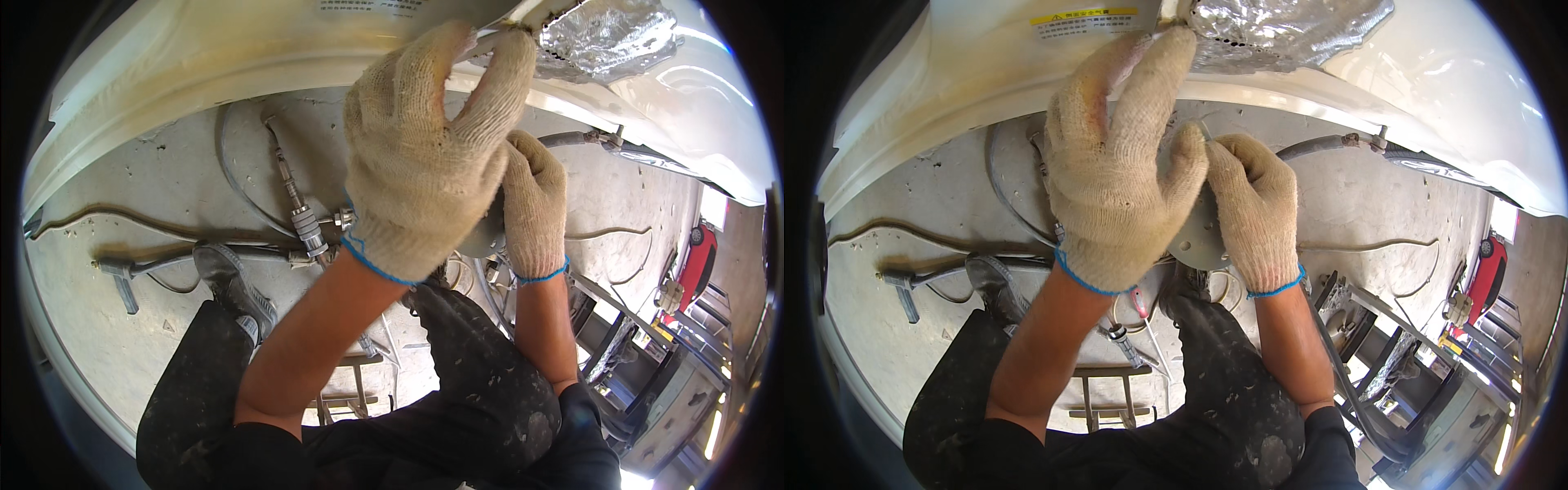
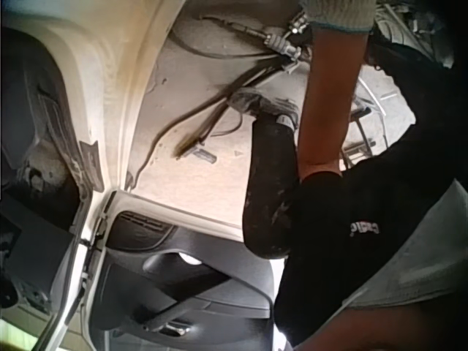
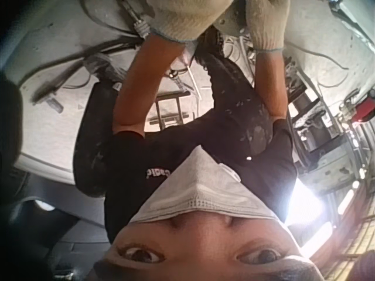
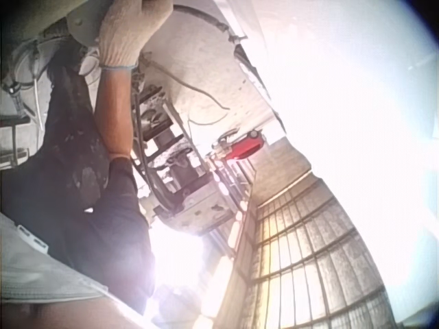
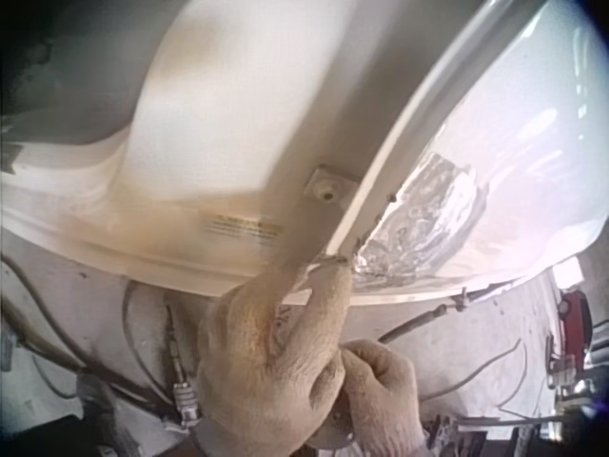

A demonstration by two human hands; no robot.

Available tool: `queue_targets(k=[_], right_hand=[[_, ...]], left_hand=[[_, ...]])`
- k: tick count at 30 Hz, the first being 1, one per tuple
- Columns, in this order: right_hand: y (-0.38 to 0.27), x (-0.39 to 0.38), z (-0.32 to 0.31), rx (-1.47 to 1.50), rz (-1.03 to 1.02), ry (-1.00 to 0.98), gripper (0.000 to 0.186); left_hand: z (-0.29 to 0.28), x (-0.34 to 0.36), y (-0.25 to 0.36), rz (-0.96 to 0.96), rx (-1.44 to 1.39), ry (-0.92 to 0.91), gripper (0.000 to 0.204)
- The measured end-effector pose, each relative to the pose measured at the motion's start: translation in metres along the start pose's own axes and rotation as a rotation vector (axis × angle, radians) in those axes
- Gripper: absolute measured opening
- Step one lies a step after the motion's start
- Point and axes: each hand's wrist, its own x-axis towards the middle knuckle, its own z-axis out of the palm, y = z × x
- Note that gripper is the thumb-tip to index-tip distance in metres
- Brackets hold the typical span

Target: The person puts on gloves and walks to a white car with its hood open. They sit on the floor and use an angle grinder to smooth a section of the car's inner fender, then wipe the area with a cloth.

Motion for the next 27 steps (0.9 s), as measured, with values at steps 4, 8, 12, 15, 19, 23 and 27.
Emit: queue_targets(k=[4, 8, 12, 15, 19, 23, 27], right_hand=[[-0.005, -0.001, 0.002, -0.005, 0.006, 0.035, 0.026], [-0.015, -0.002, -0.002, -0.006, 0.005, 0.033, 0.023], [-0.027, -0.008, -0.001, 0.050, -0.052, -0.042, 0.020], [-0.034, -0.009, -0.001, 0.078, -0.066, -0.052, 0.020], [-0.052, -0.008, 0.001, 0.126, -0.108, -0.049, 0.022], [-0.052, -0.003, 0.013, 0.123, -0.300, 0.030, 0.025], [-0.057, 0.002, 0.011, 0.221, -0.225, 0.009, 0.028]], left_hand=[[0.002, -0.014, -0.017, 0.154, -0.004, -0.046, 0.052], [-0.010, -0.013, -0.016, -0.230, -0.275, 0.048, 0.026], [-0.017, -0.011, -0.010, -0.682, -0.792, -0.284, 0.020], [-0.023, -0.006, -0.005, -0.736, -0.831, -0.289, 0.023], [-0.036, 0.015, 0.002, -0.846, -0.928, -0.257, 0.024], [-0.039, 0.026, 0.002, -0.799, -0.981, -0.202, 0.028], [-0.041, 0.036, -0.001, -0.775, -0.994, -0.220, 0.029]])
